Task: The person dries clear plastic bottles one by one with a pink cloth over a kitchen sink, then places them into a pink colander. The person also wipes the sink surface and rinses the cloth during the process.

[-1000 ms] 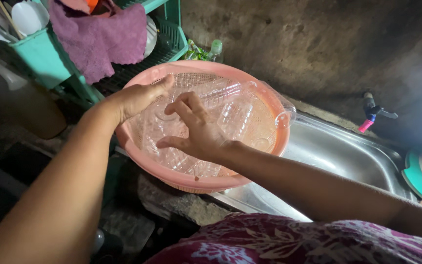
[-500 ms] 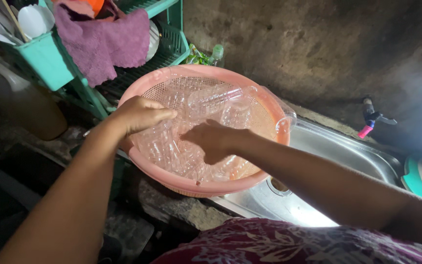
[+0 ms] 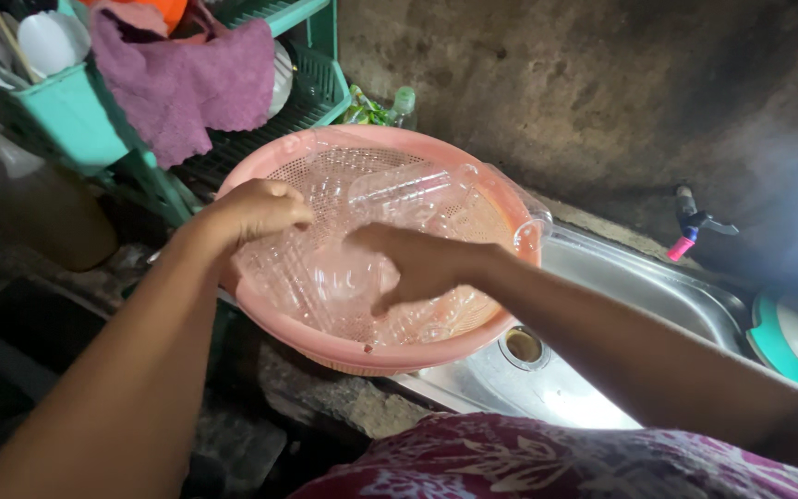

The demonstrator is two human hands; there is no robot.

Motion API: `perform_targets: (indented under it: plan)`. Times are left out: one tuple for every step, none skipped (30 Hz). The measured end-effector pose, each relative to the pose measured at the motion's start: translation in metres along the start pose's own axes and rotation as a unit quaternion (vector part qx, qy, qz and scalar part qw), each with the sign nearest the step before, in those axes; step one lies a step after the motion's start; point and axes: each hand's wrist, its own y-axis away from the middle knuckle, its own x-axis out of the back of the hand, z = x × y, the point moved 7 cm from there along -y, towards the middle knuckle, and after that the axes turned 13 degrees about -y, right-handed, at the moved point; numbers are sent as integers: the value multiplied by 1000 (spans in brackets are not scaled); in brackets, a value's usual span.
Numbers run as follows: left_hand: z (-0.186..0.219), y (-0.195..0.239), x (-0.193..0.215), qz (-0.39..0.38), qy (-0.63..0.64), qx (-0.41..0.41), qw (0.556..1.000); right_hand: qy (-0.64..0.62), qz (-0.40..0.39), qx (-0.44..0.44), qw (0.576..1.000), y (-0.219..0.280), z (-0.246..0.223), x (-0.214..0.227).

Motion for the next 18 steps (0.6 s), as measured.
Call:
perform_targets:
  plan:
    - [1, -3, -2, -8, -27, 0, 1000, -69, 25, -24, 997, 3, 5, 10]
    - [2, -5, -4, -15, -55, 0, 998, -137, 50, -48, 988, 6, 10, 20]
    - [4, -8, -7, -22, -83, -1, 996, -195, 79, -67, 975, 8, 15, 29]
    - [2, -10, -11, -34, -72, 18, 997, -252, 108, -85, 958, 10, 19, 37]
    - [1, -13, -15, -45, -62, 36, 996, -308, 136, -102, 936, 13, 24, 42]
    - [-2, -14, -19, -55, -51, 56, 996, -345, 145, -100, 922, 15, 24, 44]
    - [-1, -16, -19, -46, -73, 47, 995, -381, 153, -98, 907, 16, 24, 46]
    - [0, -18, -19, -37, -94, 40, 994, -416, 160, -96, 890, 18, 24, 46]
    - [2, -20, -19, -28, -116, 32, 992, -395, 168, -91, 898, 20, 21, 47]
    - [3, -20, -20, -18, -137, 25, 990, -374, 174, -87, 907, 21, 18, 47]
    - [4, -19, -20, -9, -158, 18, 987, -353, 179, -82, 914, 22, 14, 46]
    - [5, -17, -20, 1, -178, 12, 984, -316, 187, -97, 925, 23, 12, 45]
    - [7, -15, -19, 29, -188, 6, 982, -278, 194, -112, 934, 24, 10, 43]
    - [11, -11, -19, 57, -196, 0, 979, -240, 201, -127, 941, 26, 8, 42]
    - [14, -7, -19, 85, -205, -7, 975, -212, 195, -124, 949, 27, 4, 39]
    - [18, -2, -23, 78, -235, -22, 969, -185, 188, -121, 957, 29, 0, 35]
    - [22, 3, -27, 72, -265, -37, 961, -156, 181, -118, 964, 30, -4, 31]
    - [25, 8, -30, 66, -295, -51, 952, -144, 188, -106, 966, 32, -7, 28]
